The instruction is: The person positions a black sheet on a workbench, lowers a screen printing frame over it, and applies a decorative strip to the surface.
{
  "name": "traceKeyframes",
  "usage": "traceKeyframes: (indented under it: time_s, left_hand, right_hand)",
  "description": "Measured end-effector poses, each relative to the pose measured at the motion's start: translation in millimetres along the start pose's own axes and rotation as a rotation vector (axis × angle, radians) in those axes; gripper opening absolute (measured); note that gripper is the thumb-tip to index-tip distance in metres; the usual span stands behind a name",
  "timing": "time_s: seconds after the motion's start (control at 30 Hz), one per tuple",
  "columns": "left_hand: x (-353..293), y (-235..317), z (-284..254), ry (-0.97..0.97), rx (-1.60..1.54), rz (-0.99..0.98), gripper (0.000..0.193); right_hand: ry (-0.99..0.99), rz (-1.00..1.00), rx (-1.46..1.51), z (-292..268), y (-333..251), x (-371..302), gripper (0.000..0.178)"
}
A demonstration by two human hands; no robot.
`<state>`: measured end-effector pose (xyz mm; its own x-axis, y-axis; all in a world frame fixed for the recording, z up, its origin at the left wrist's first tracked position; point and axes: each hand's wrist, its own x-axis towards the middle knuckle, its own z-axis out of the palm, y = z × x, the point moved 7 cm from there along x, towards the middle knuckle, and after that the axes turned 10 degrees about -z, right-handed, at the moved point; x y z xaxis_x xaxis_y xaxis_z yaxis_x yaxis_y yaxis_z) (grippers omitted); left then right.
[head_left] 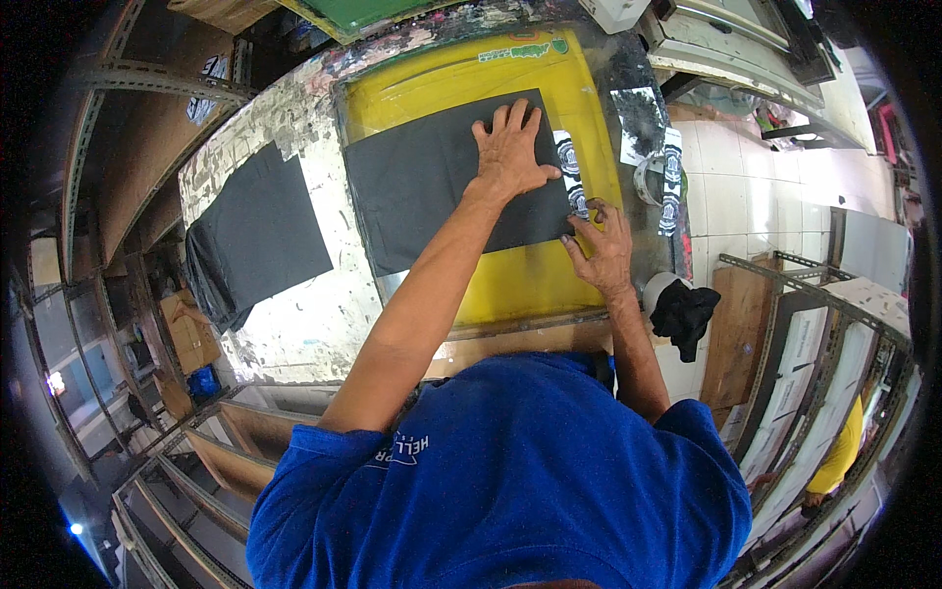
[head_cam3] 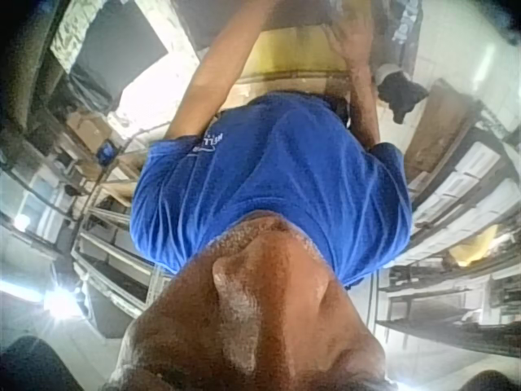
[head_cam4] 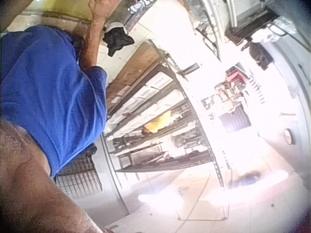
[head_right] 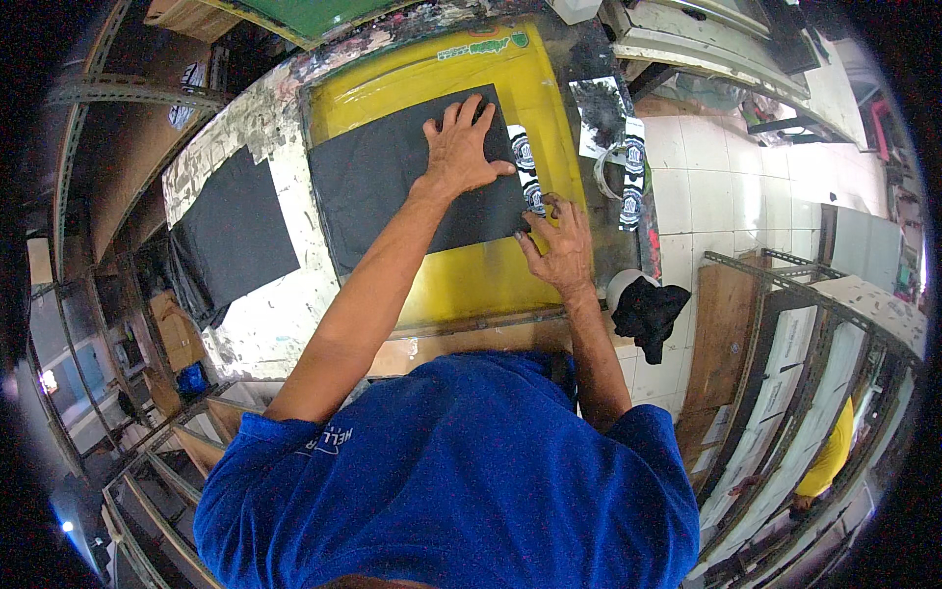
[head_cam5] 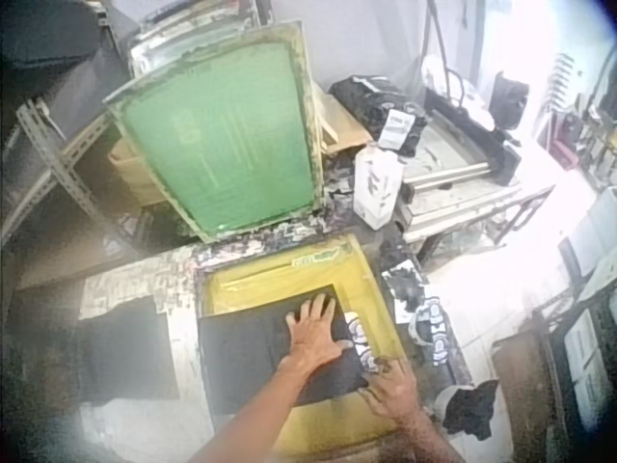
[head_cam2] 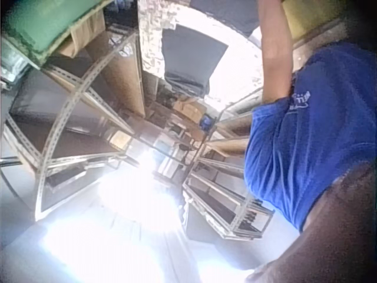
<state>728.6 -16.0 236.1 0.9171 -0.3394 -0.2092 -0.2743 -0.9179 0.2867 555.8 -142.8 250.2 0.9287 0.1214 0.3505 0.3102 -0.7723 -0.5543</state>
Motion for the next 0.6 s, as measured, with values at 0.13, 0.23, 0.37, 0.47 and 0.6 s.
traceKeyframes:
  time_s: [0.13,0.23,0.37,0.47,0.6]
  left_hand:
    - [1.0,-1.1,2.6,-0.010,0.018,-0.003,0.110]
    - [0.3,-1.8,2.7,-0.010,0.009,-0.008,0.111]
    - [1.5,-2.4,5.4,-0.026,0.011,-0.023,0.113]
    - [0.0,-2.5,4.7,-0.035,0.017,-0.024,0.117]
    - [-1.5,-0.8,3.3,-0.029,0.032,-0.014,0.121]
  right_hand:
    - [-0.009,0.001,-0.011,-0.3,-0.2,0.5,0.033]
    - [-0.016,0.007,-0.015,0.5,-0.1,0.0,0.033]
    - [0.034,-0.031,-0.015,-1.5,-1.5,1.3,0.034]
    - [0.063,-0.060,-0.030,-4.7,-4.7,0.4,0.029]
    - [0.097,-0.086,-0.008,-2.2,-2.7,-5.4,0.026]
